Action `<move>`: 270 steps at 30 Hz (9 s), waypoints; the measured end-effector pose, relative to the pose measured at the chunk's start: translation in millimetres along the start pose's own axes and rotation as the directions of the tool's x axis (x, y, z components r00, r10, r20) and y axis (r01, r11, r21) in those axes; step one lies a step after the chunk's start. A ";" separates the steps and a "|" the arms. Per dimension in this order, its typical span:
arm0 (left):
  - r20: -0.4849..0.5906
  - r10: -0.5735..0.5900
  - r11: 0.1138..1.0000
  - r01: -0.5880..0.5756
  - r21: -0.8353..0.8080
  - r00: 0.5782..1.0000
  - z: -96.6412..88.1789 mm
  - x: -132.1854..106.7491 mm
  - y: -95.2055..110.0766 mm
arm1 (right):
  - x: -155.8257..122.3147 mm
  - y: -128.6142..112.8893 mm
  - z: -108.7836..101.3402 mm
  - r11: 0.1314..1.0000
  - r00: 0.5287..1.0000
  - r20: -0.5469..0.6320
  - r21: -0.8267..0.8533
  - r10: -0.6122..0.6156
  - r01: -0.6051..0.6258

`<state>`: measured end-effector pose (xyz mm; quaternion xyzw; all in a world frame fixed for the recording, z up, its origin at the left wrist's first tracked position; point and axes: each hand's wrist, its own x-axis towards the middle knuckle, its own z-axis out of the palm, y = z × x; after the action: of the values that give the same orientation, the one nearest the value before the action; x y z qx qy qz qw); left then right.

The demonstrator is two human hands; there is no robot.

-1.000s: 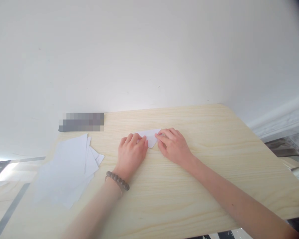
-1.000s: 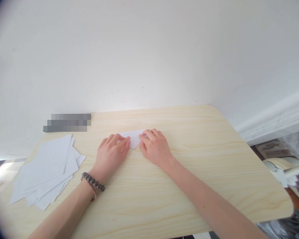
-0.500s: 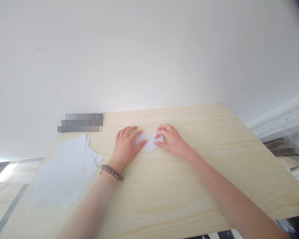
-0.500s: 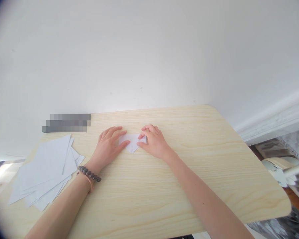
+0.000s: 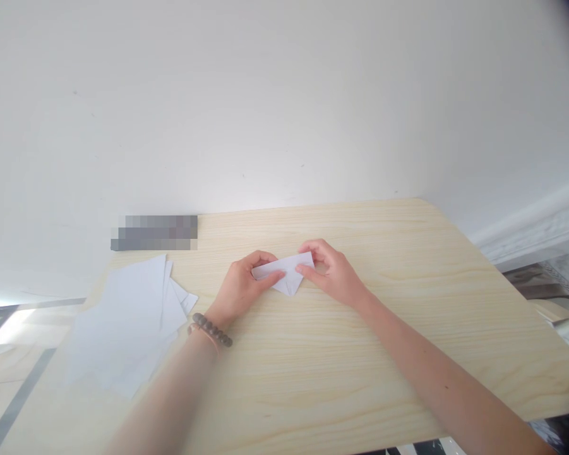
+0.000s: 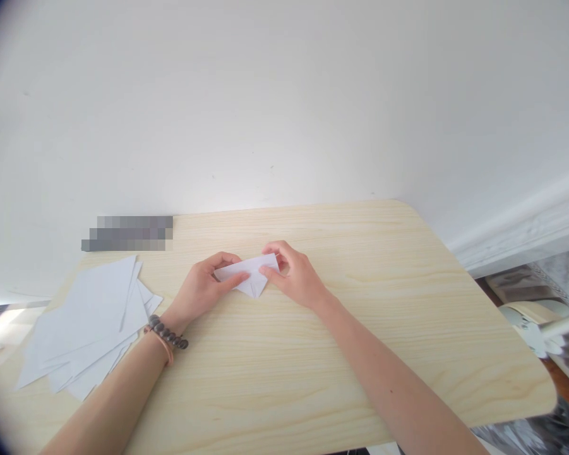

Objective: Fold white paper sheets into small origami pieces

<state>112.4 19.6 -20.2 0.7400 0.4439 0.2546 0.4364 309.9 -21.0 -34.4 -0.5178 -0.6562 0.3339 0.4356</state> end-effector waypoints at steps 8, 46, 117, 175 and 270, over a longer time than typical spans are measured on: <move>0.000 -0.001 0.992 0.001 -0.122 1.000 -0.4 -2.9 1.2 | -2.5 -11.2 7.9 0.980 0.985 0.046 -0.119 0.167 -0.161; 0.112 -0.094 0.954 0.122 -0.275 0.989 -3.1 2.0 1.2 | -1.9 -9.2 -0.5 0.985 0.987 0.041 -0.076 0.156 -0.152; 0.317 0.084 0.862 0.091 -0.499 0.945 -22.2 3.1 -3.8 | -1.2 1.0 -22.7 0.957 0.952 0.158 0.083 0.263 -0.278; 0.161 0.471 0.669 -0.471 0.575 0.867 -2.3 8.9 -16.0 | 3.5 13.7 -22.4 0.884 0.976 0.167 -0.422 -0.141 0.200; 0.153 0.516 0.701 -0.519 0.489 0.843 -1.4 7.2 -17.6 | 8.1 17.5 -5.3 0.873 0.995 -0.096 -0.487 -0.033 -0.018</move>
<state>107.1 30.5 -34.9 0.9236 0.2685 0.2376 0.1355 320.9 -9.0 -46.0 -0.6244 -0.6983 0.1296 0.3252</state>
